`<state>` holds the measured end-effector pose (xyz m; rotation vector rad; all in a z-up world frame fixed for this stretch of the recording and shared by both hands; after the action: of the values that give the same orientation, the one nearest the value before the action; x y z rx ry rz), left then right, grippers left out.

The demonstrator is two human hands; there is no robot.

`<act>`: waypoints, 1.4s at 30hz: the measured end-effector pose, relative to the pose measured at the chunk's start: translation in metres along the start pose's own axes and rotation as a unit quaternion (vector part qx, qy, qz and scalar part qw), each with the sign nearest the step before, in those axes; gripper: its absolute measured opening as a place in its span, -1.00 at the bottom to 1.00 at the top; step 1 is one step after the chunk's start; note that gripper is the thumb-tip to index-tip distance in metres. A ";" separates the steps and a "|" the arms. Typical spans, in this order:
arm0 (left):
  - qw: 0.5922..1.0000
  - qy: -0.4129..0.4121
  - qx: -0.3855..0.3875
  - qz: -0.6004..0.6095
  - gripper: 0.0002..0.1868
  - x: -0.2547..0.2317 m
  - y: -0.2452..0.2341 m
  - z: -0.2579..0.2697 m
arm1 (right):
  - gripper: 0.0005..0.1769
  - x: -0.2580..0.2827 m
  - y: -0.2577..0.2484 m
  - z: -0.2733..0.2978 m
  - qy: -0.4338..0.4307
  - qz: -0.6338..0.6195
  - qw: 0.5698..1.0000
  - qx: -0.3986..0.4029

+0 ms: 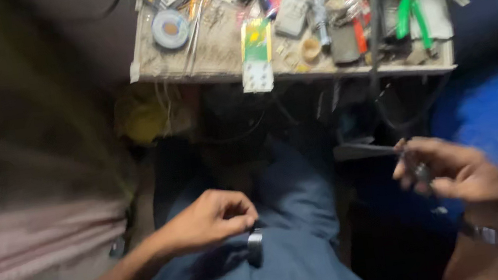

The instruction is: The person cuts a piece of black tape using scissors, applies it to a mobile phone circuit board, and then connects a thin white wire to the board while working at a cluttered repair desk.

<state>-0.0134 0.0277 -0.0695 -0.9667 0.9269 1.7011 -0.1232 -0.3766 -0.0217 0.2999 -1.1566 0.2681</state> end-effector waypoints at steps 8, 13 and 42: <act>0.999 0.011 0.035 -0.022 -0.71 -0.019 0.005 0.011 | -0.24 -0.024 0.080 -0.030 0.088 0.078 0.959 0.257; 0.998 0.028 0.043 -0.034 -0.60 -0.022 0.005 0.014 | -0.25 -0.014 0.085 -0.045 0.167 0.105 0.938 0.284; 0.993 0.086 0.052 -0.057 -0.56 -0.024 0.003 0.014 | -0.35 -0.007 0.112 -0.090 0.153 0.083 0.937 0.301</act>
<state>-0.0131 0.0305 -0.0421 -1.0879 1.0412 1.4768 -0.0893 -0.2404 -0.0511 0.6740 -0.7667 0.7972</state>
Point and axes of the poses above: each hand's wrist, its own z-axis away from the middle knuckle, its own y-axis out of the palm, x = y × z, the point moved 5 cm from there along -z, towards the middle knuckle, and after that the axes turned 12 degrees about x, right-handed, at the moved point
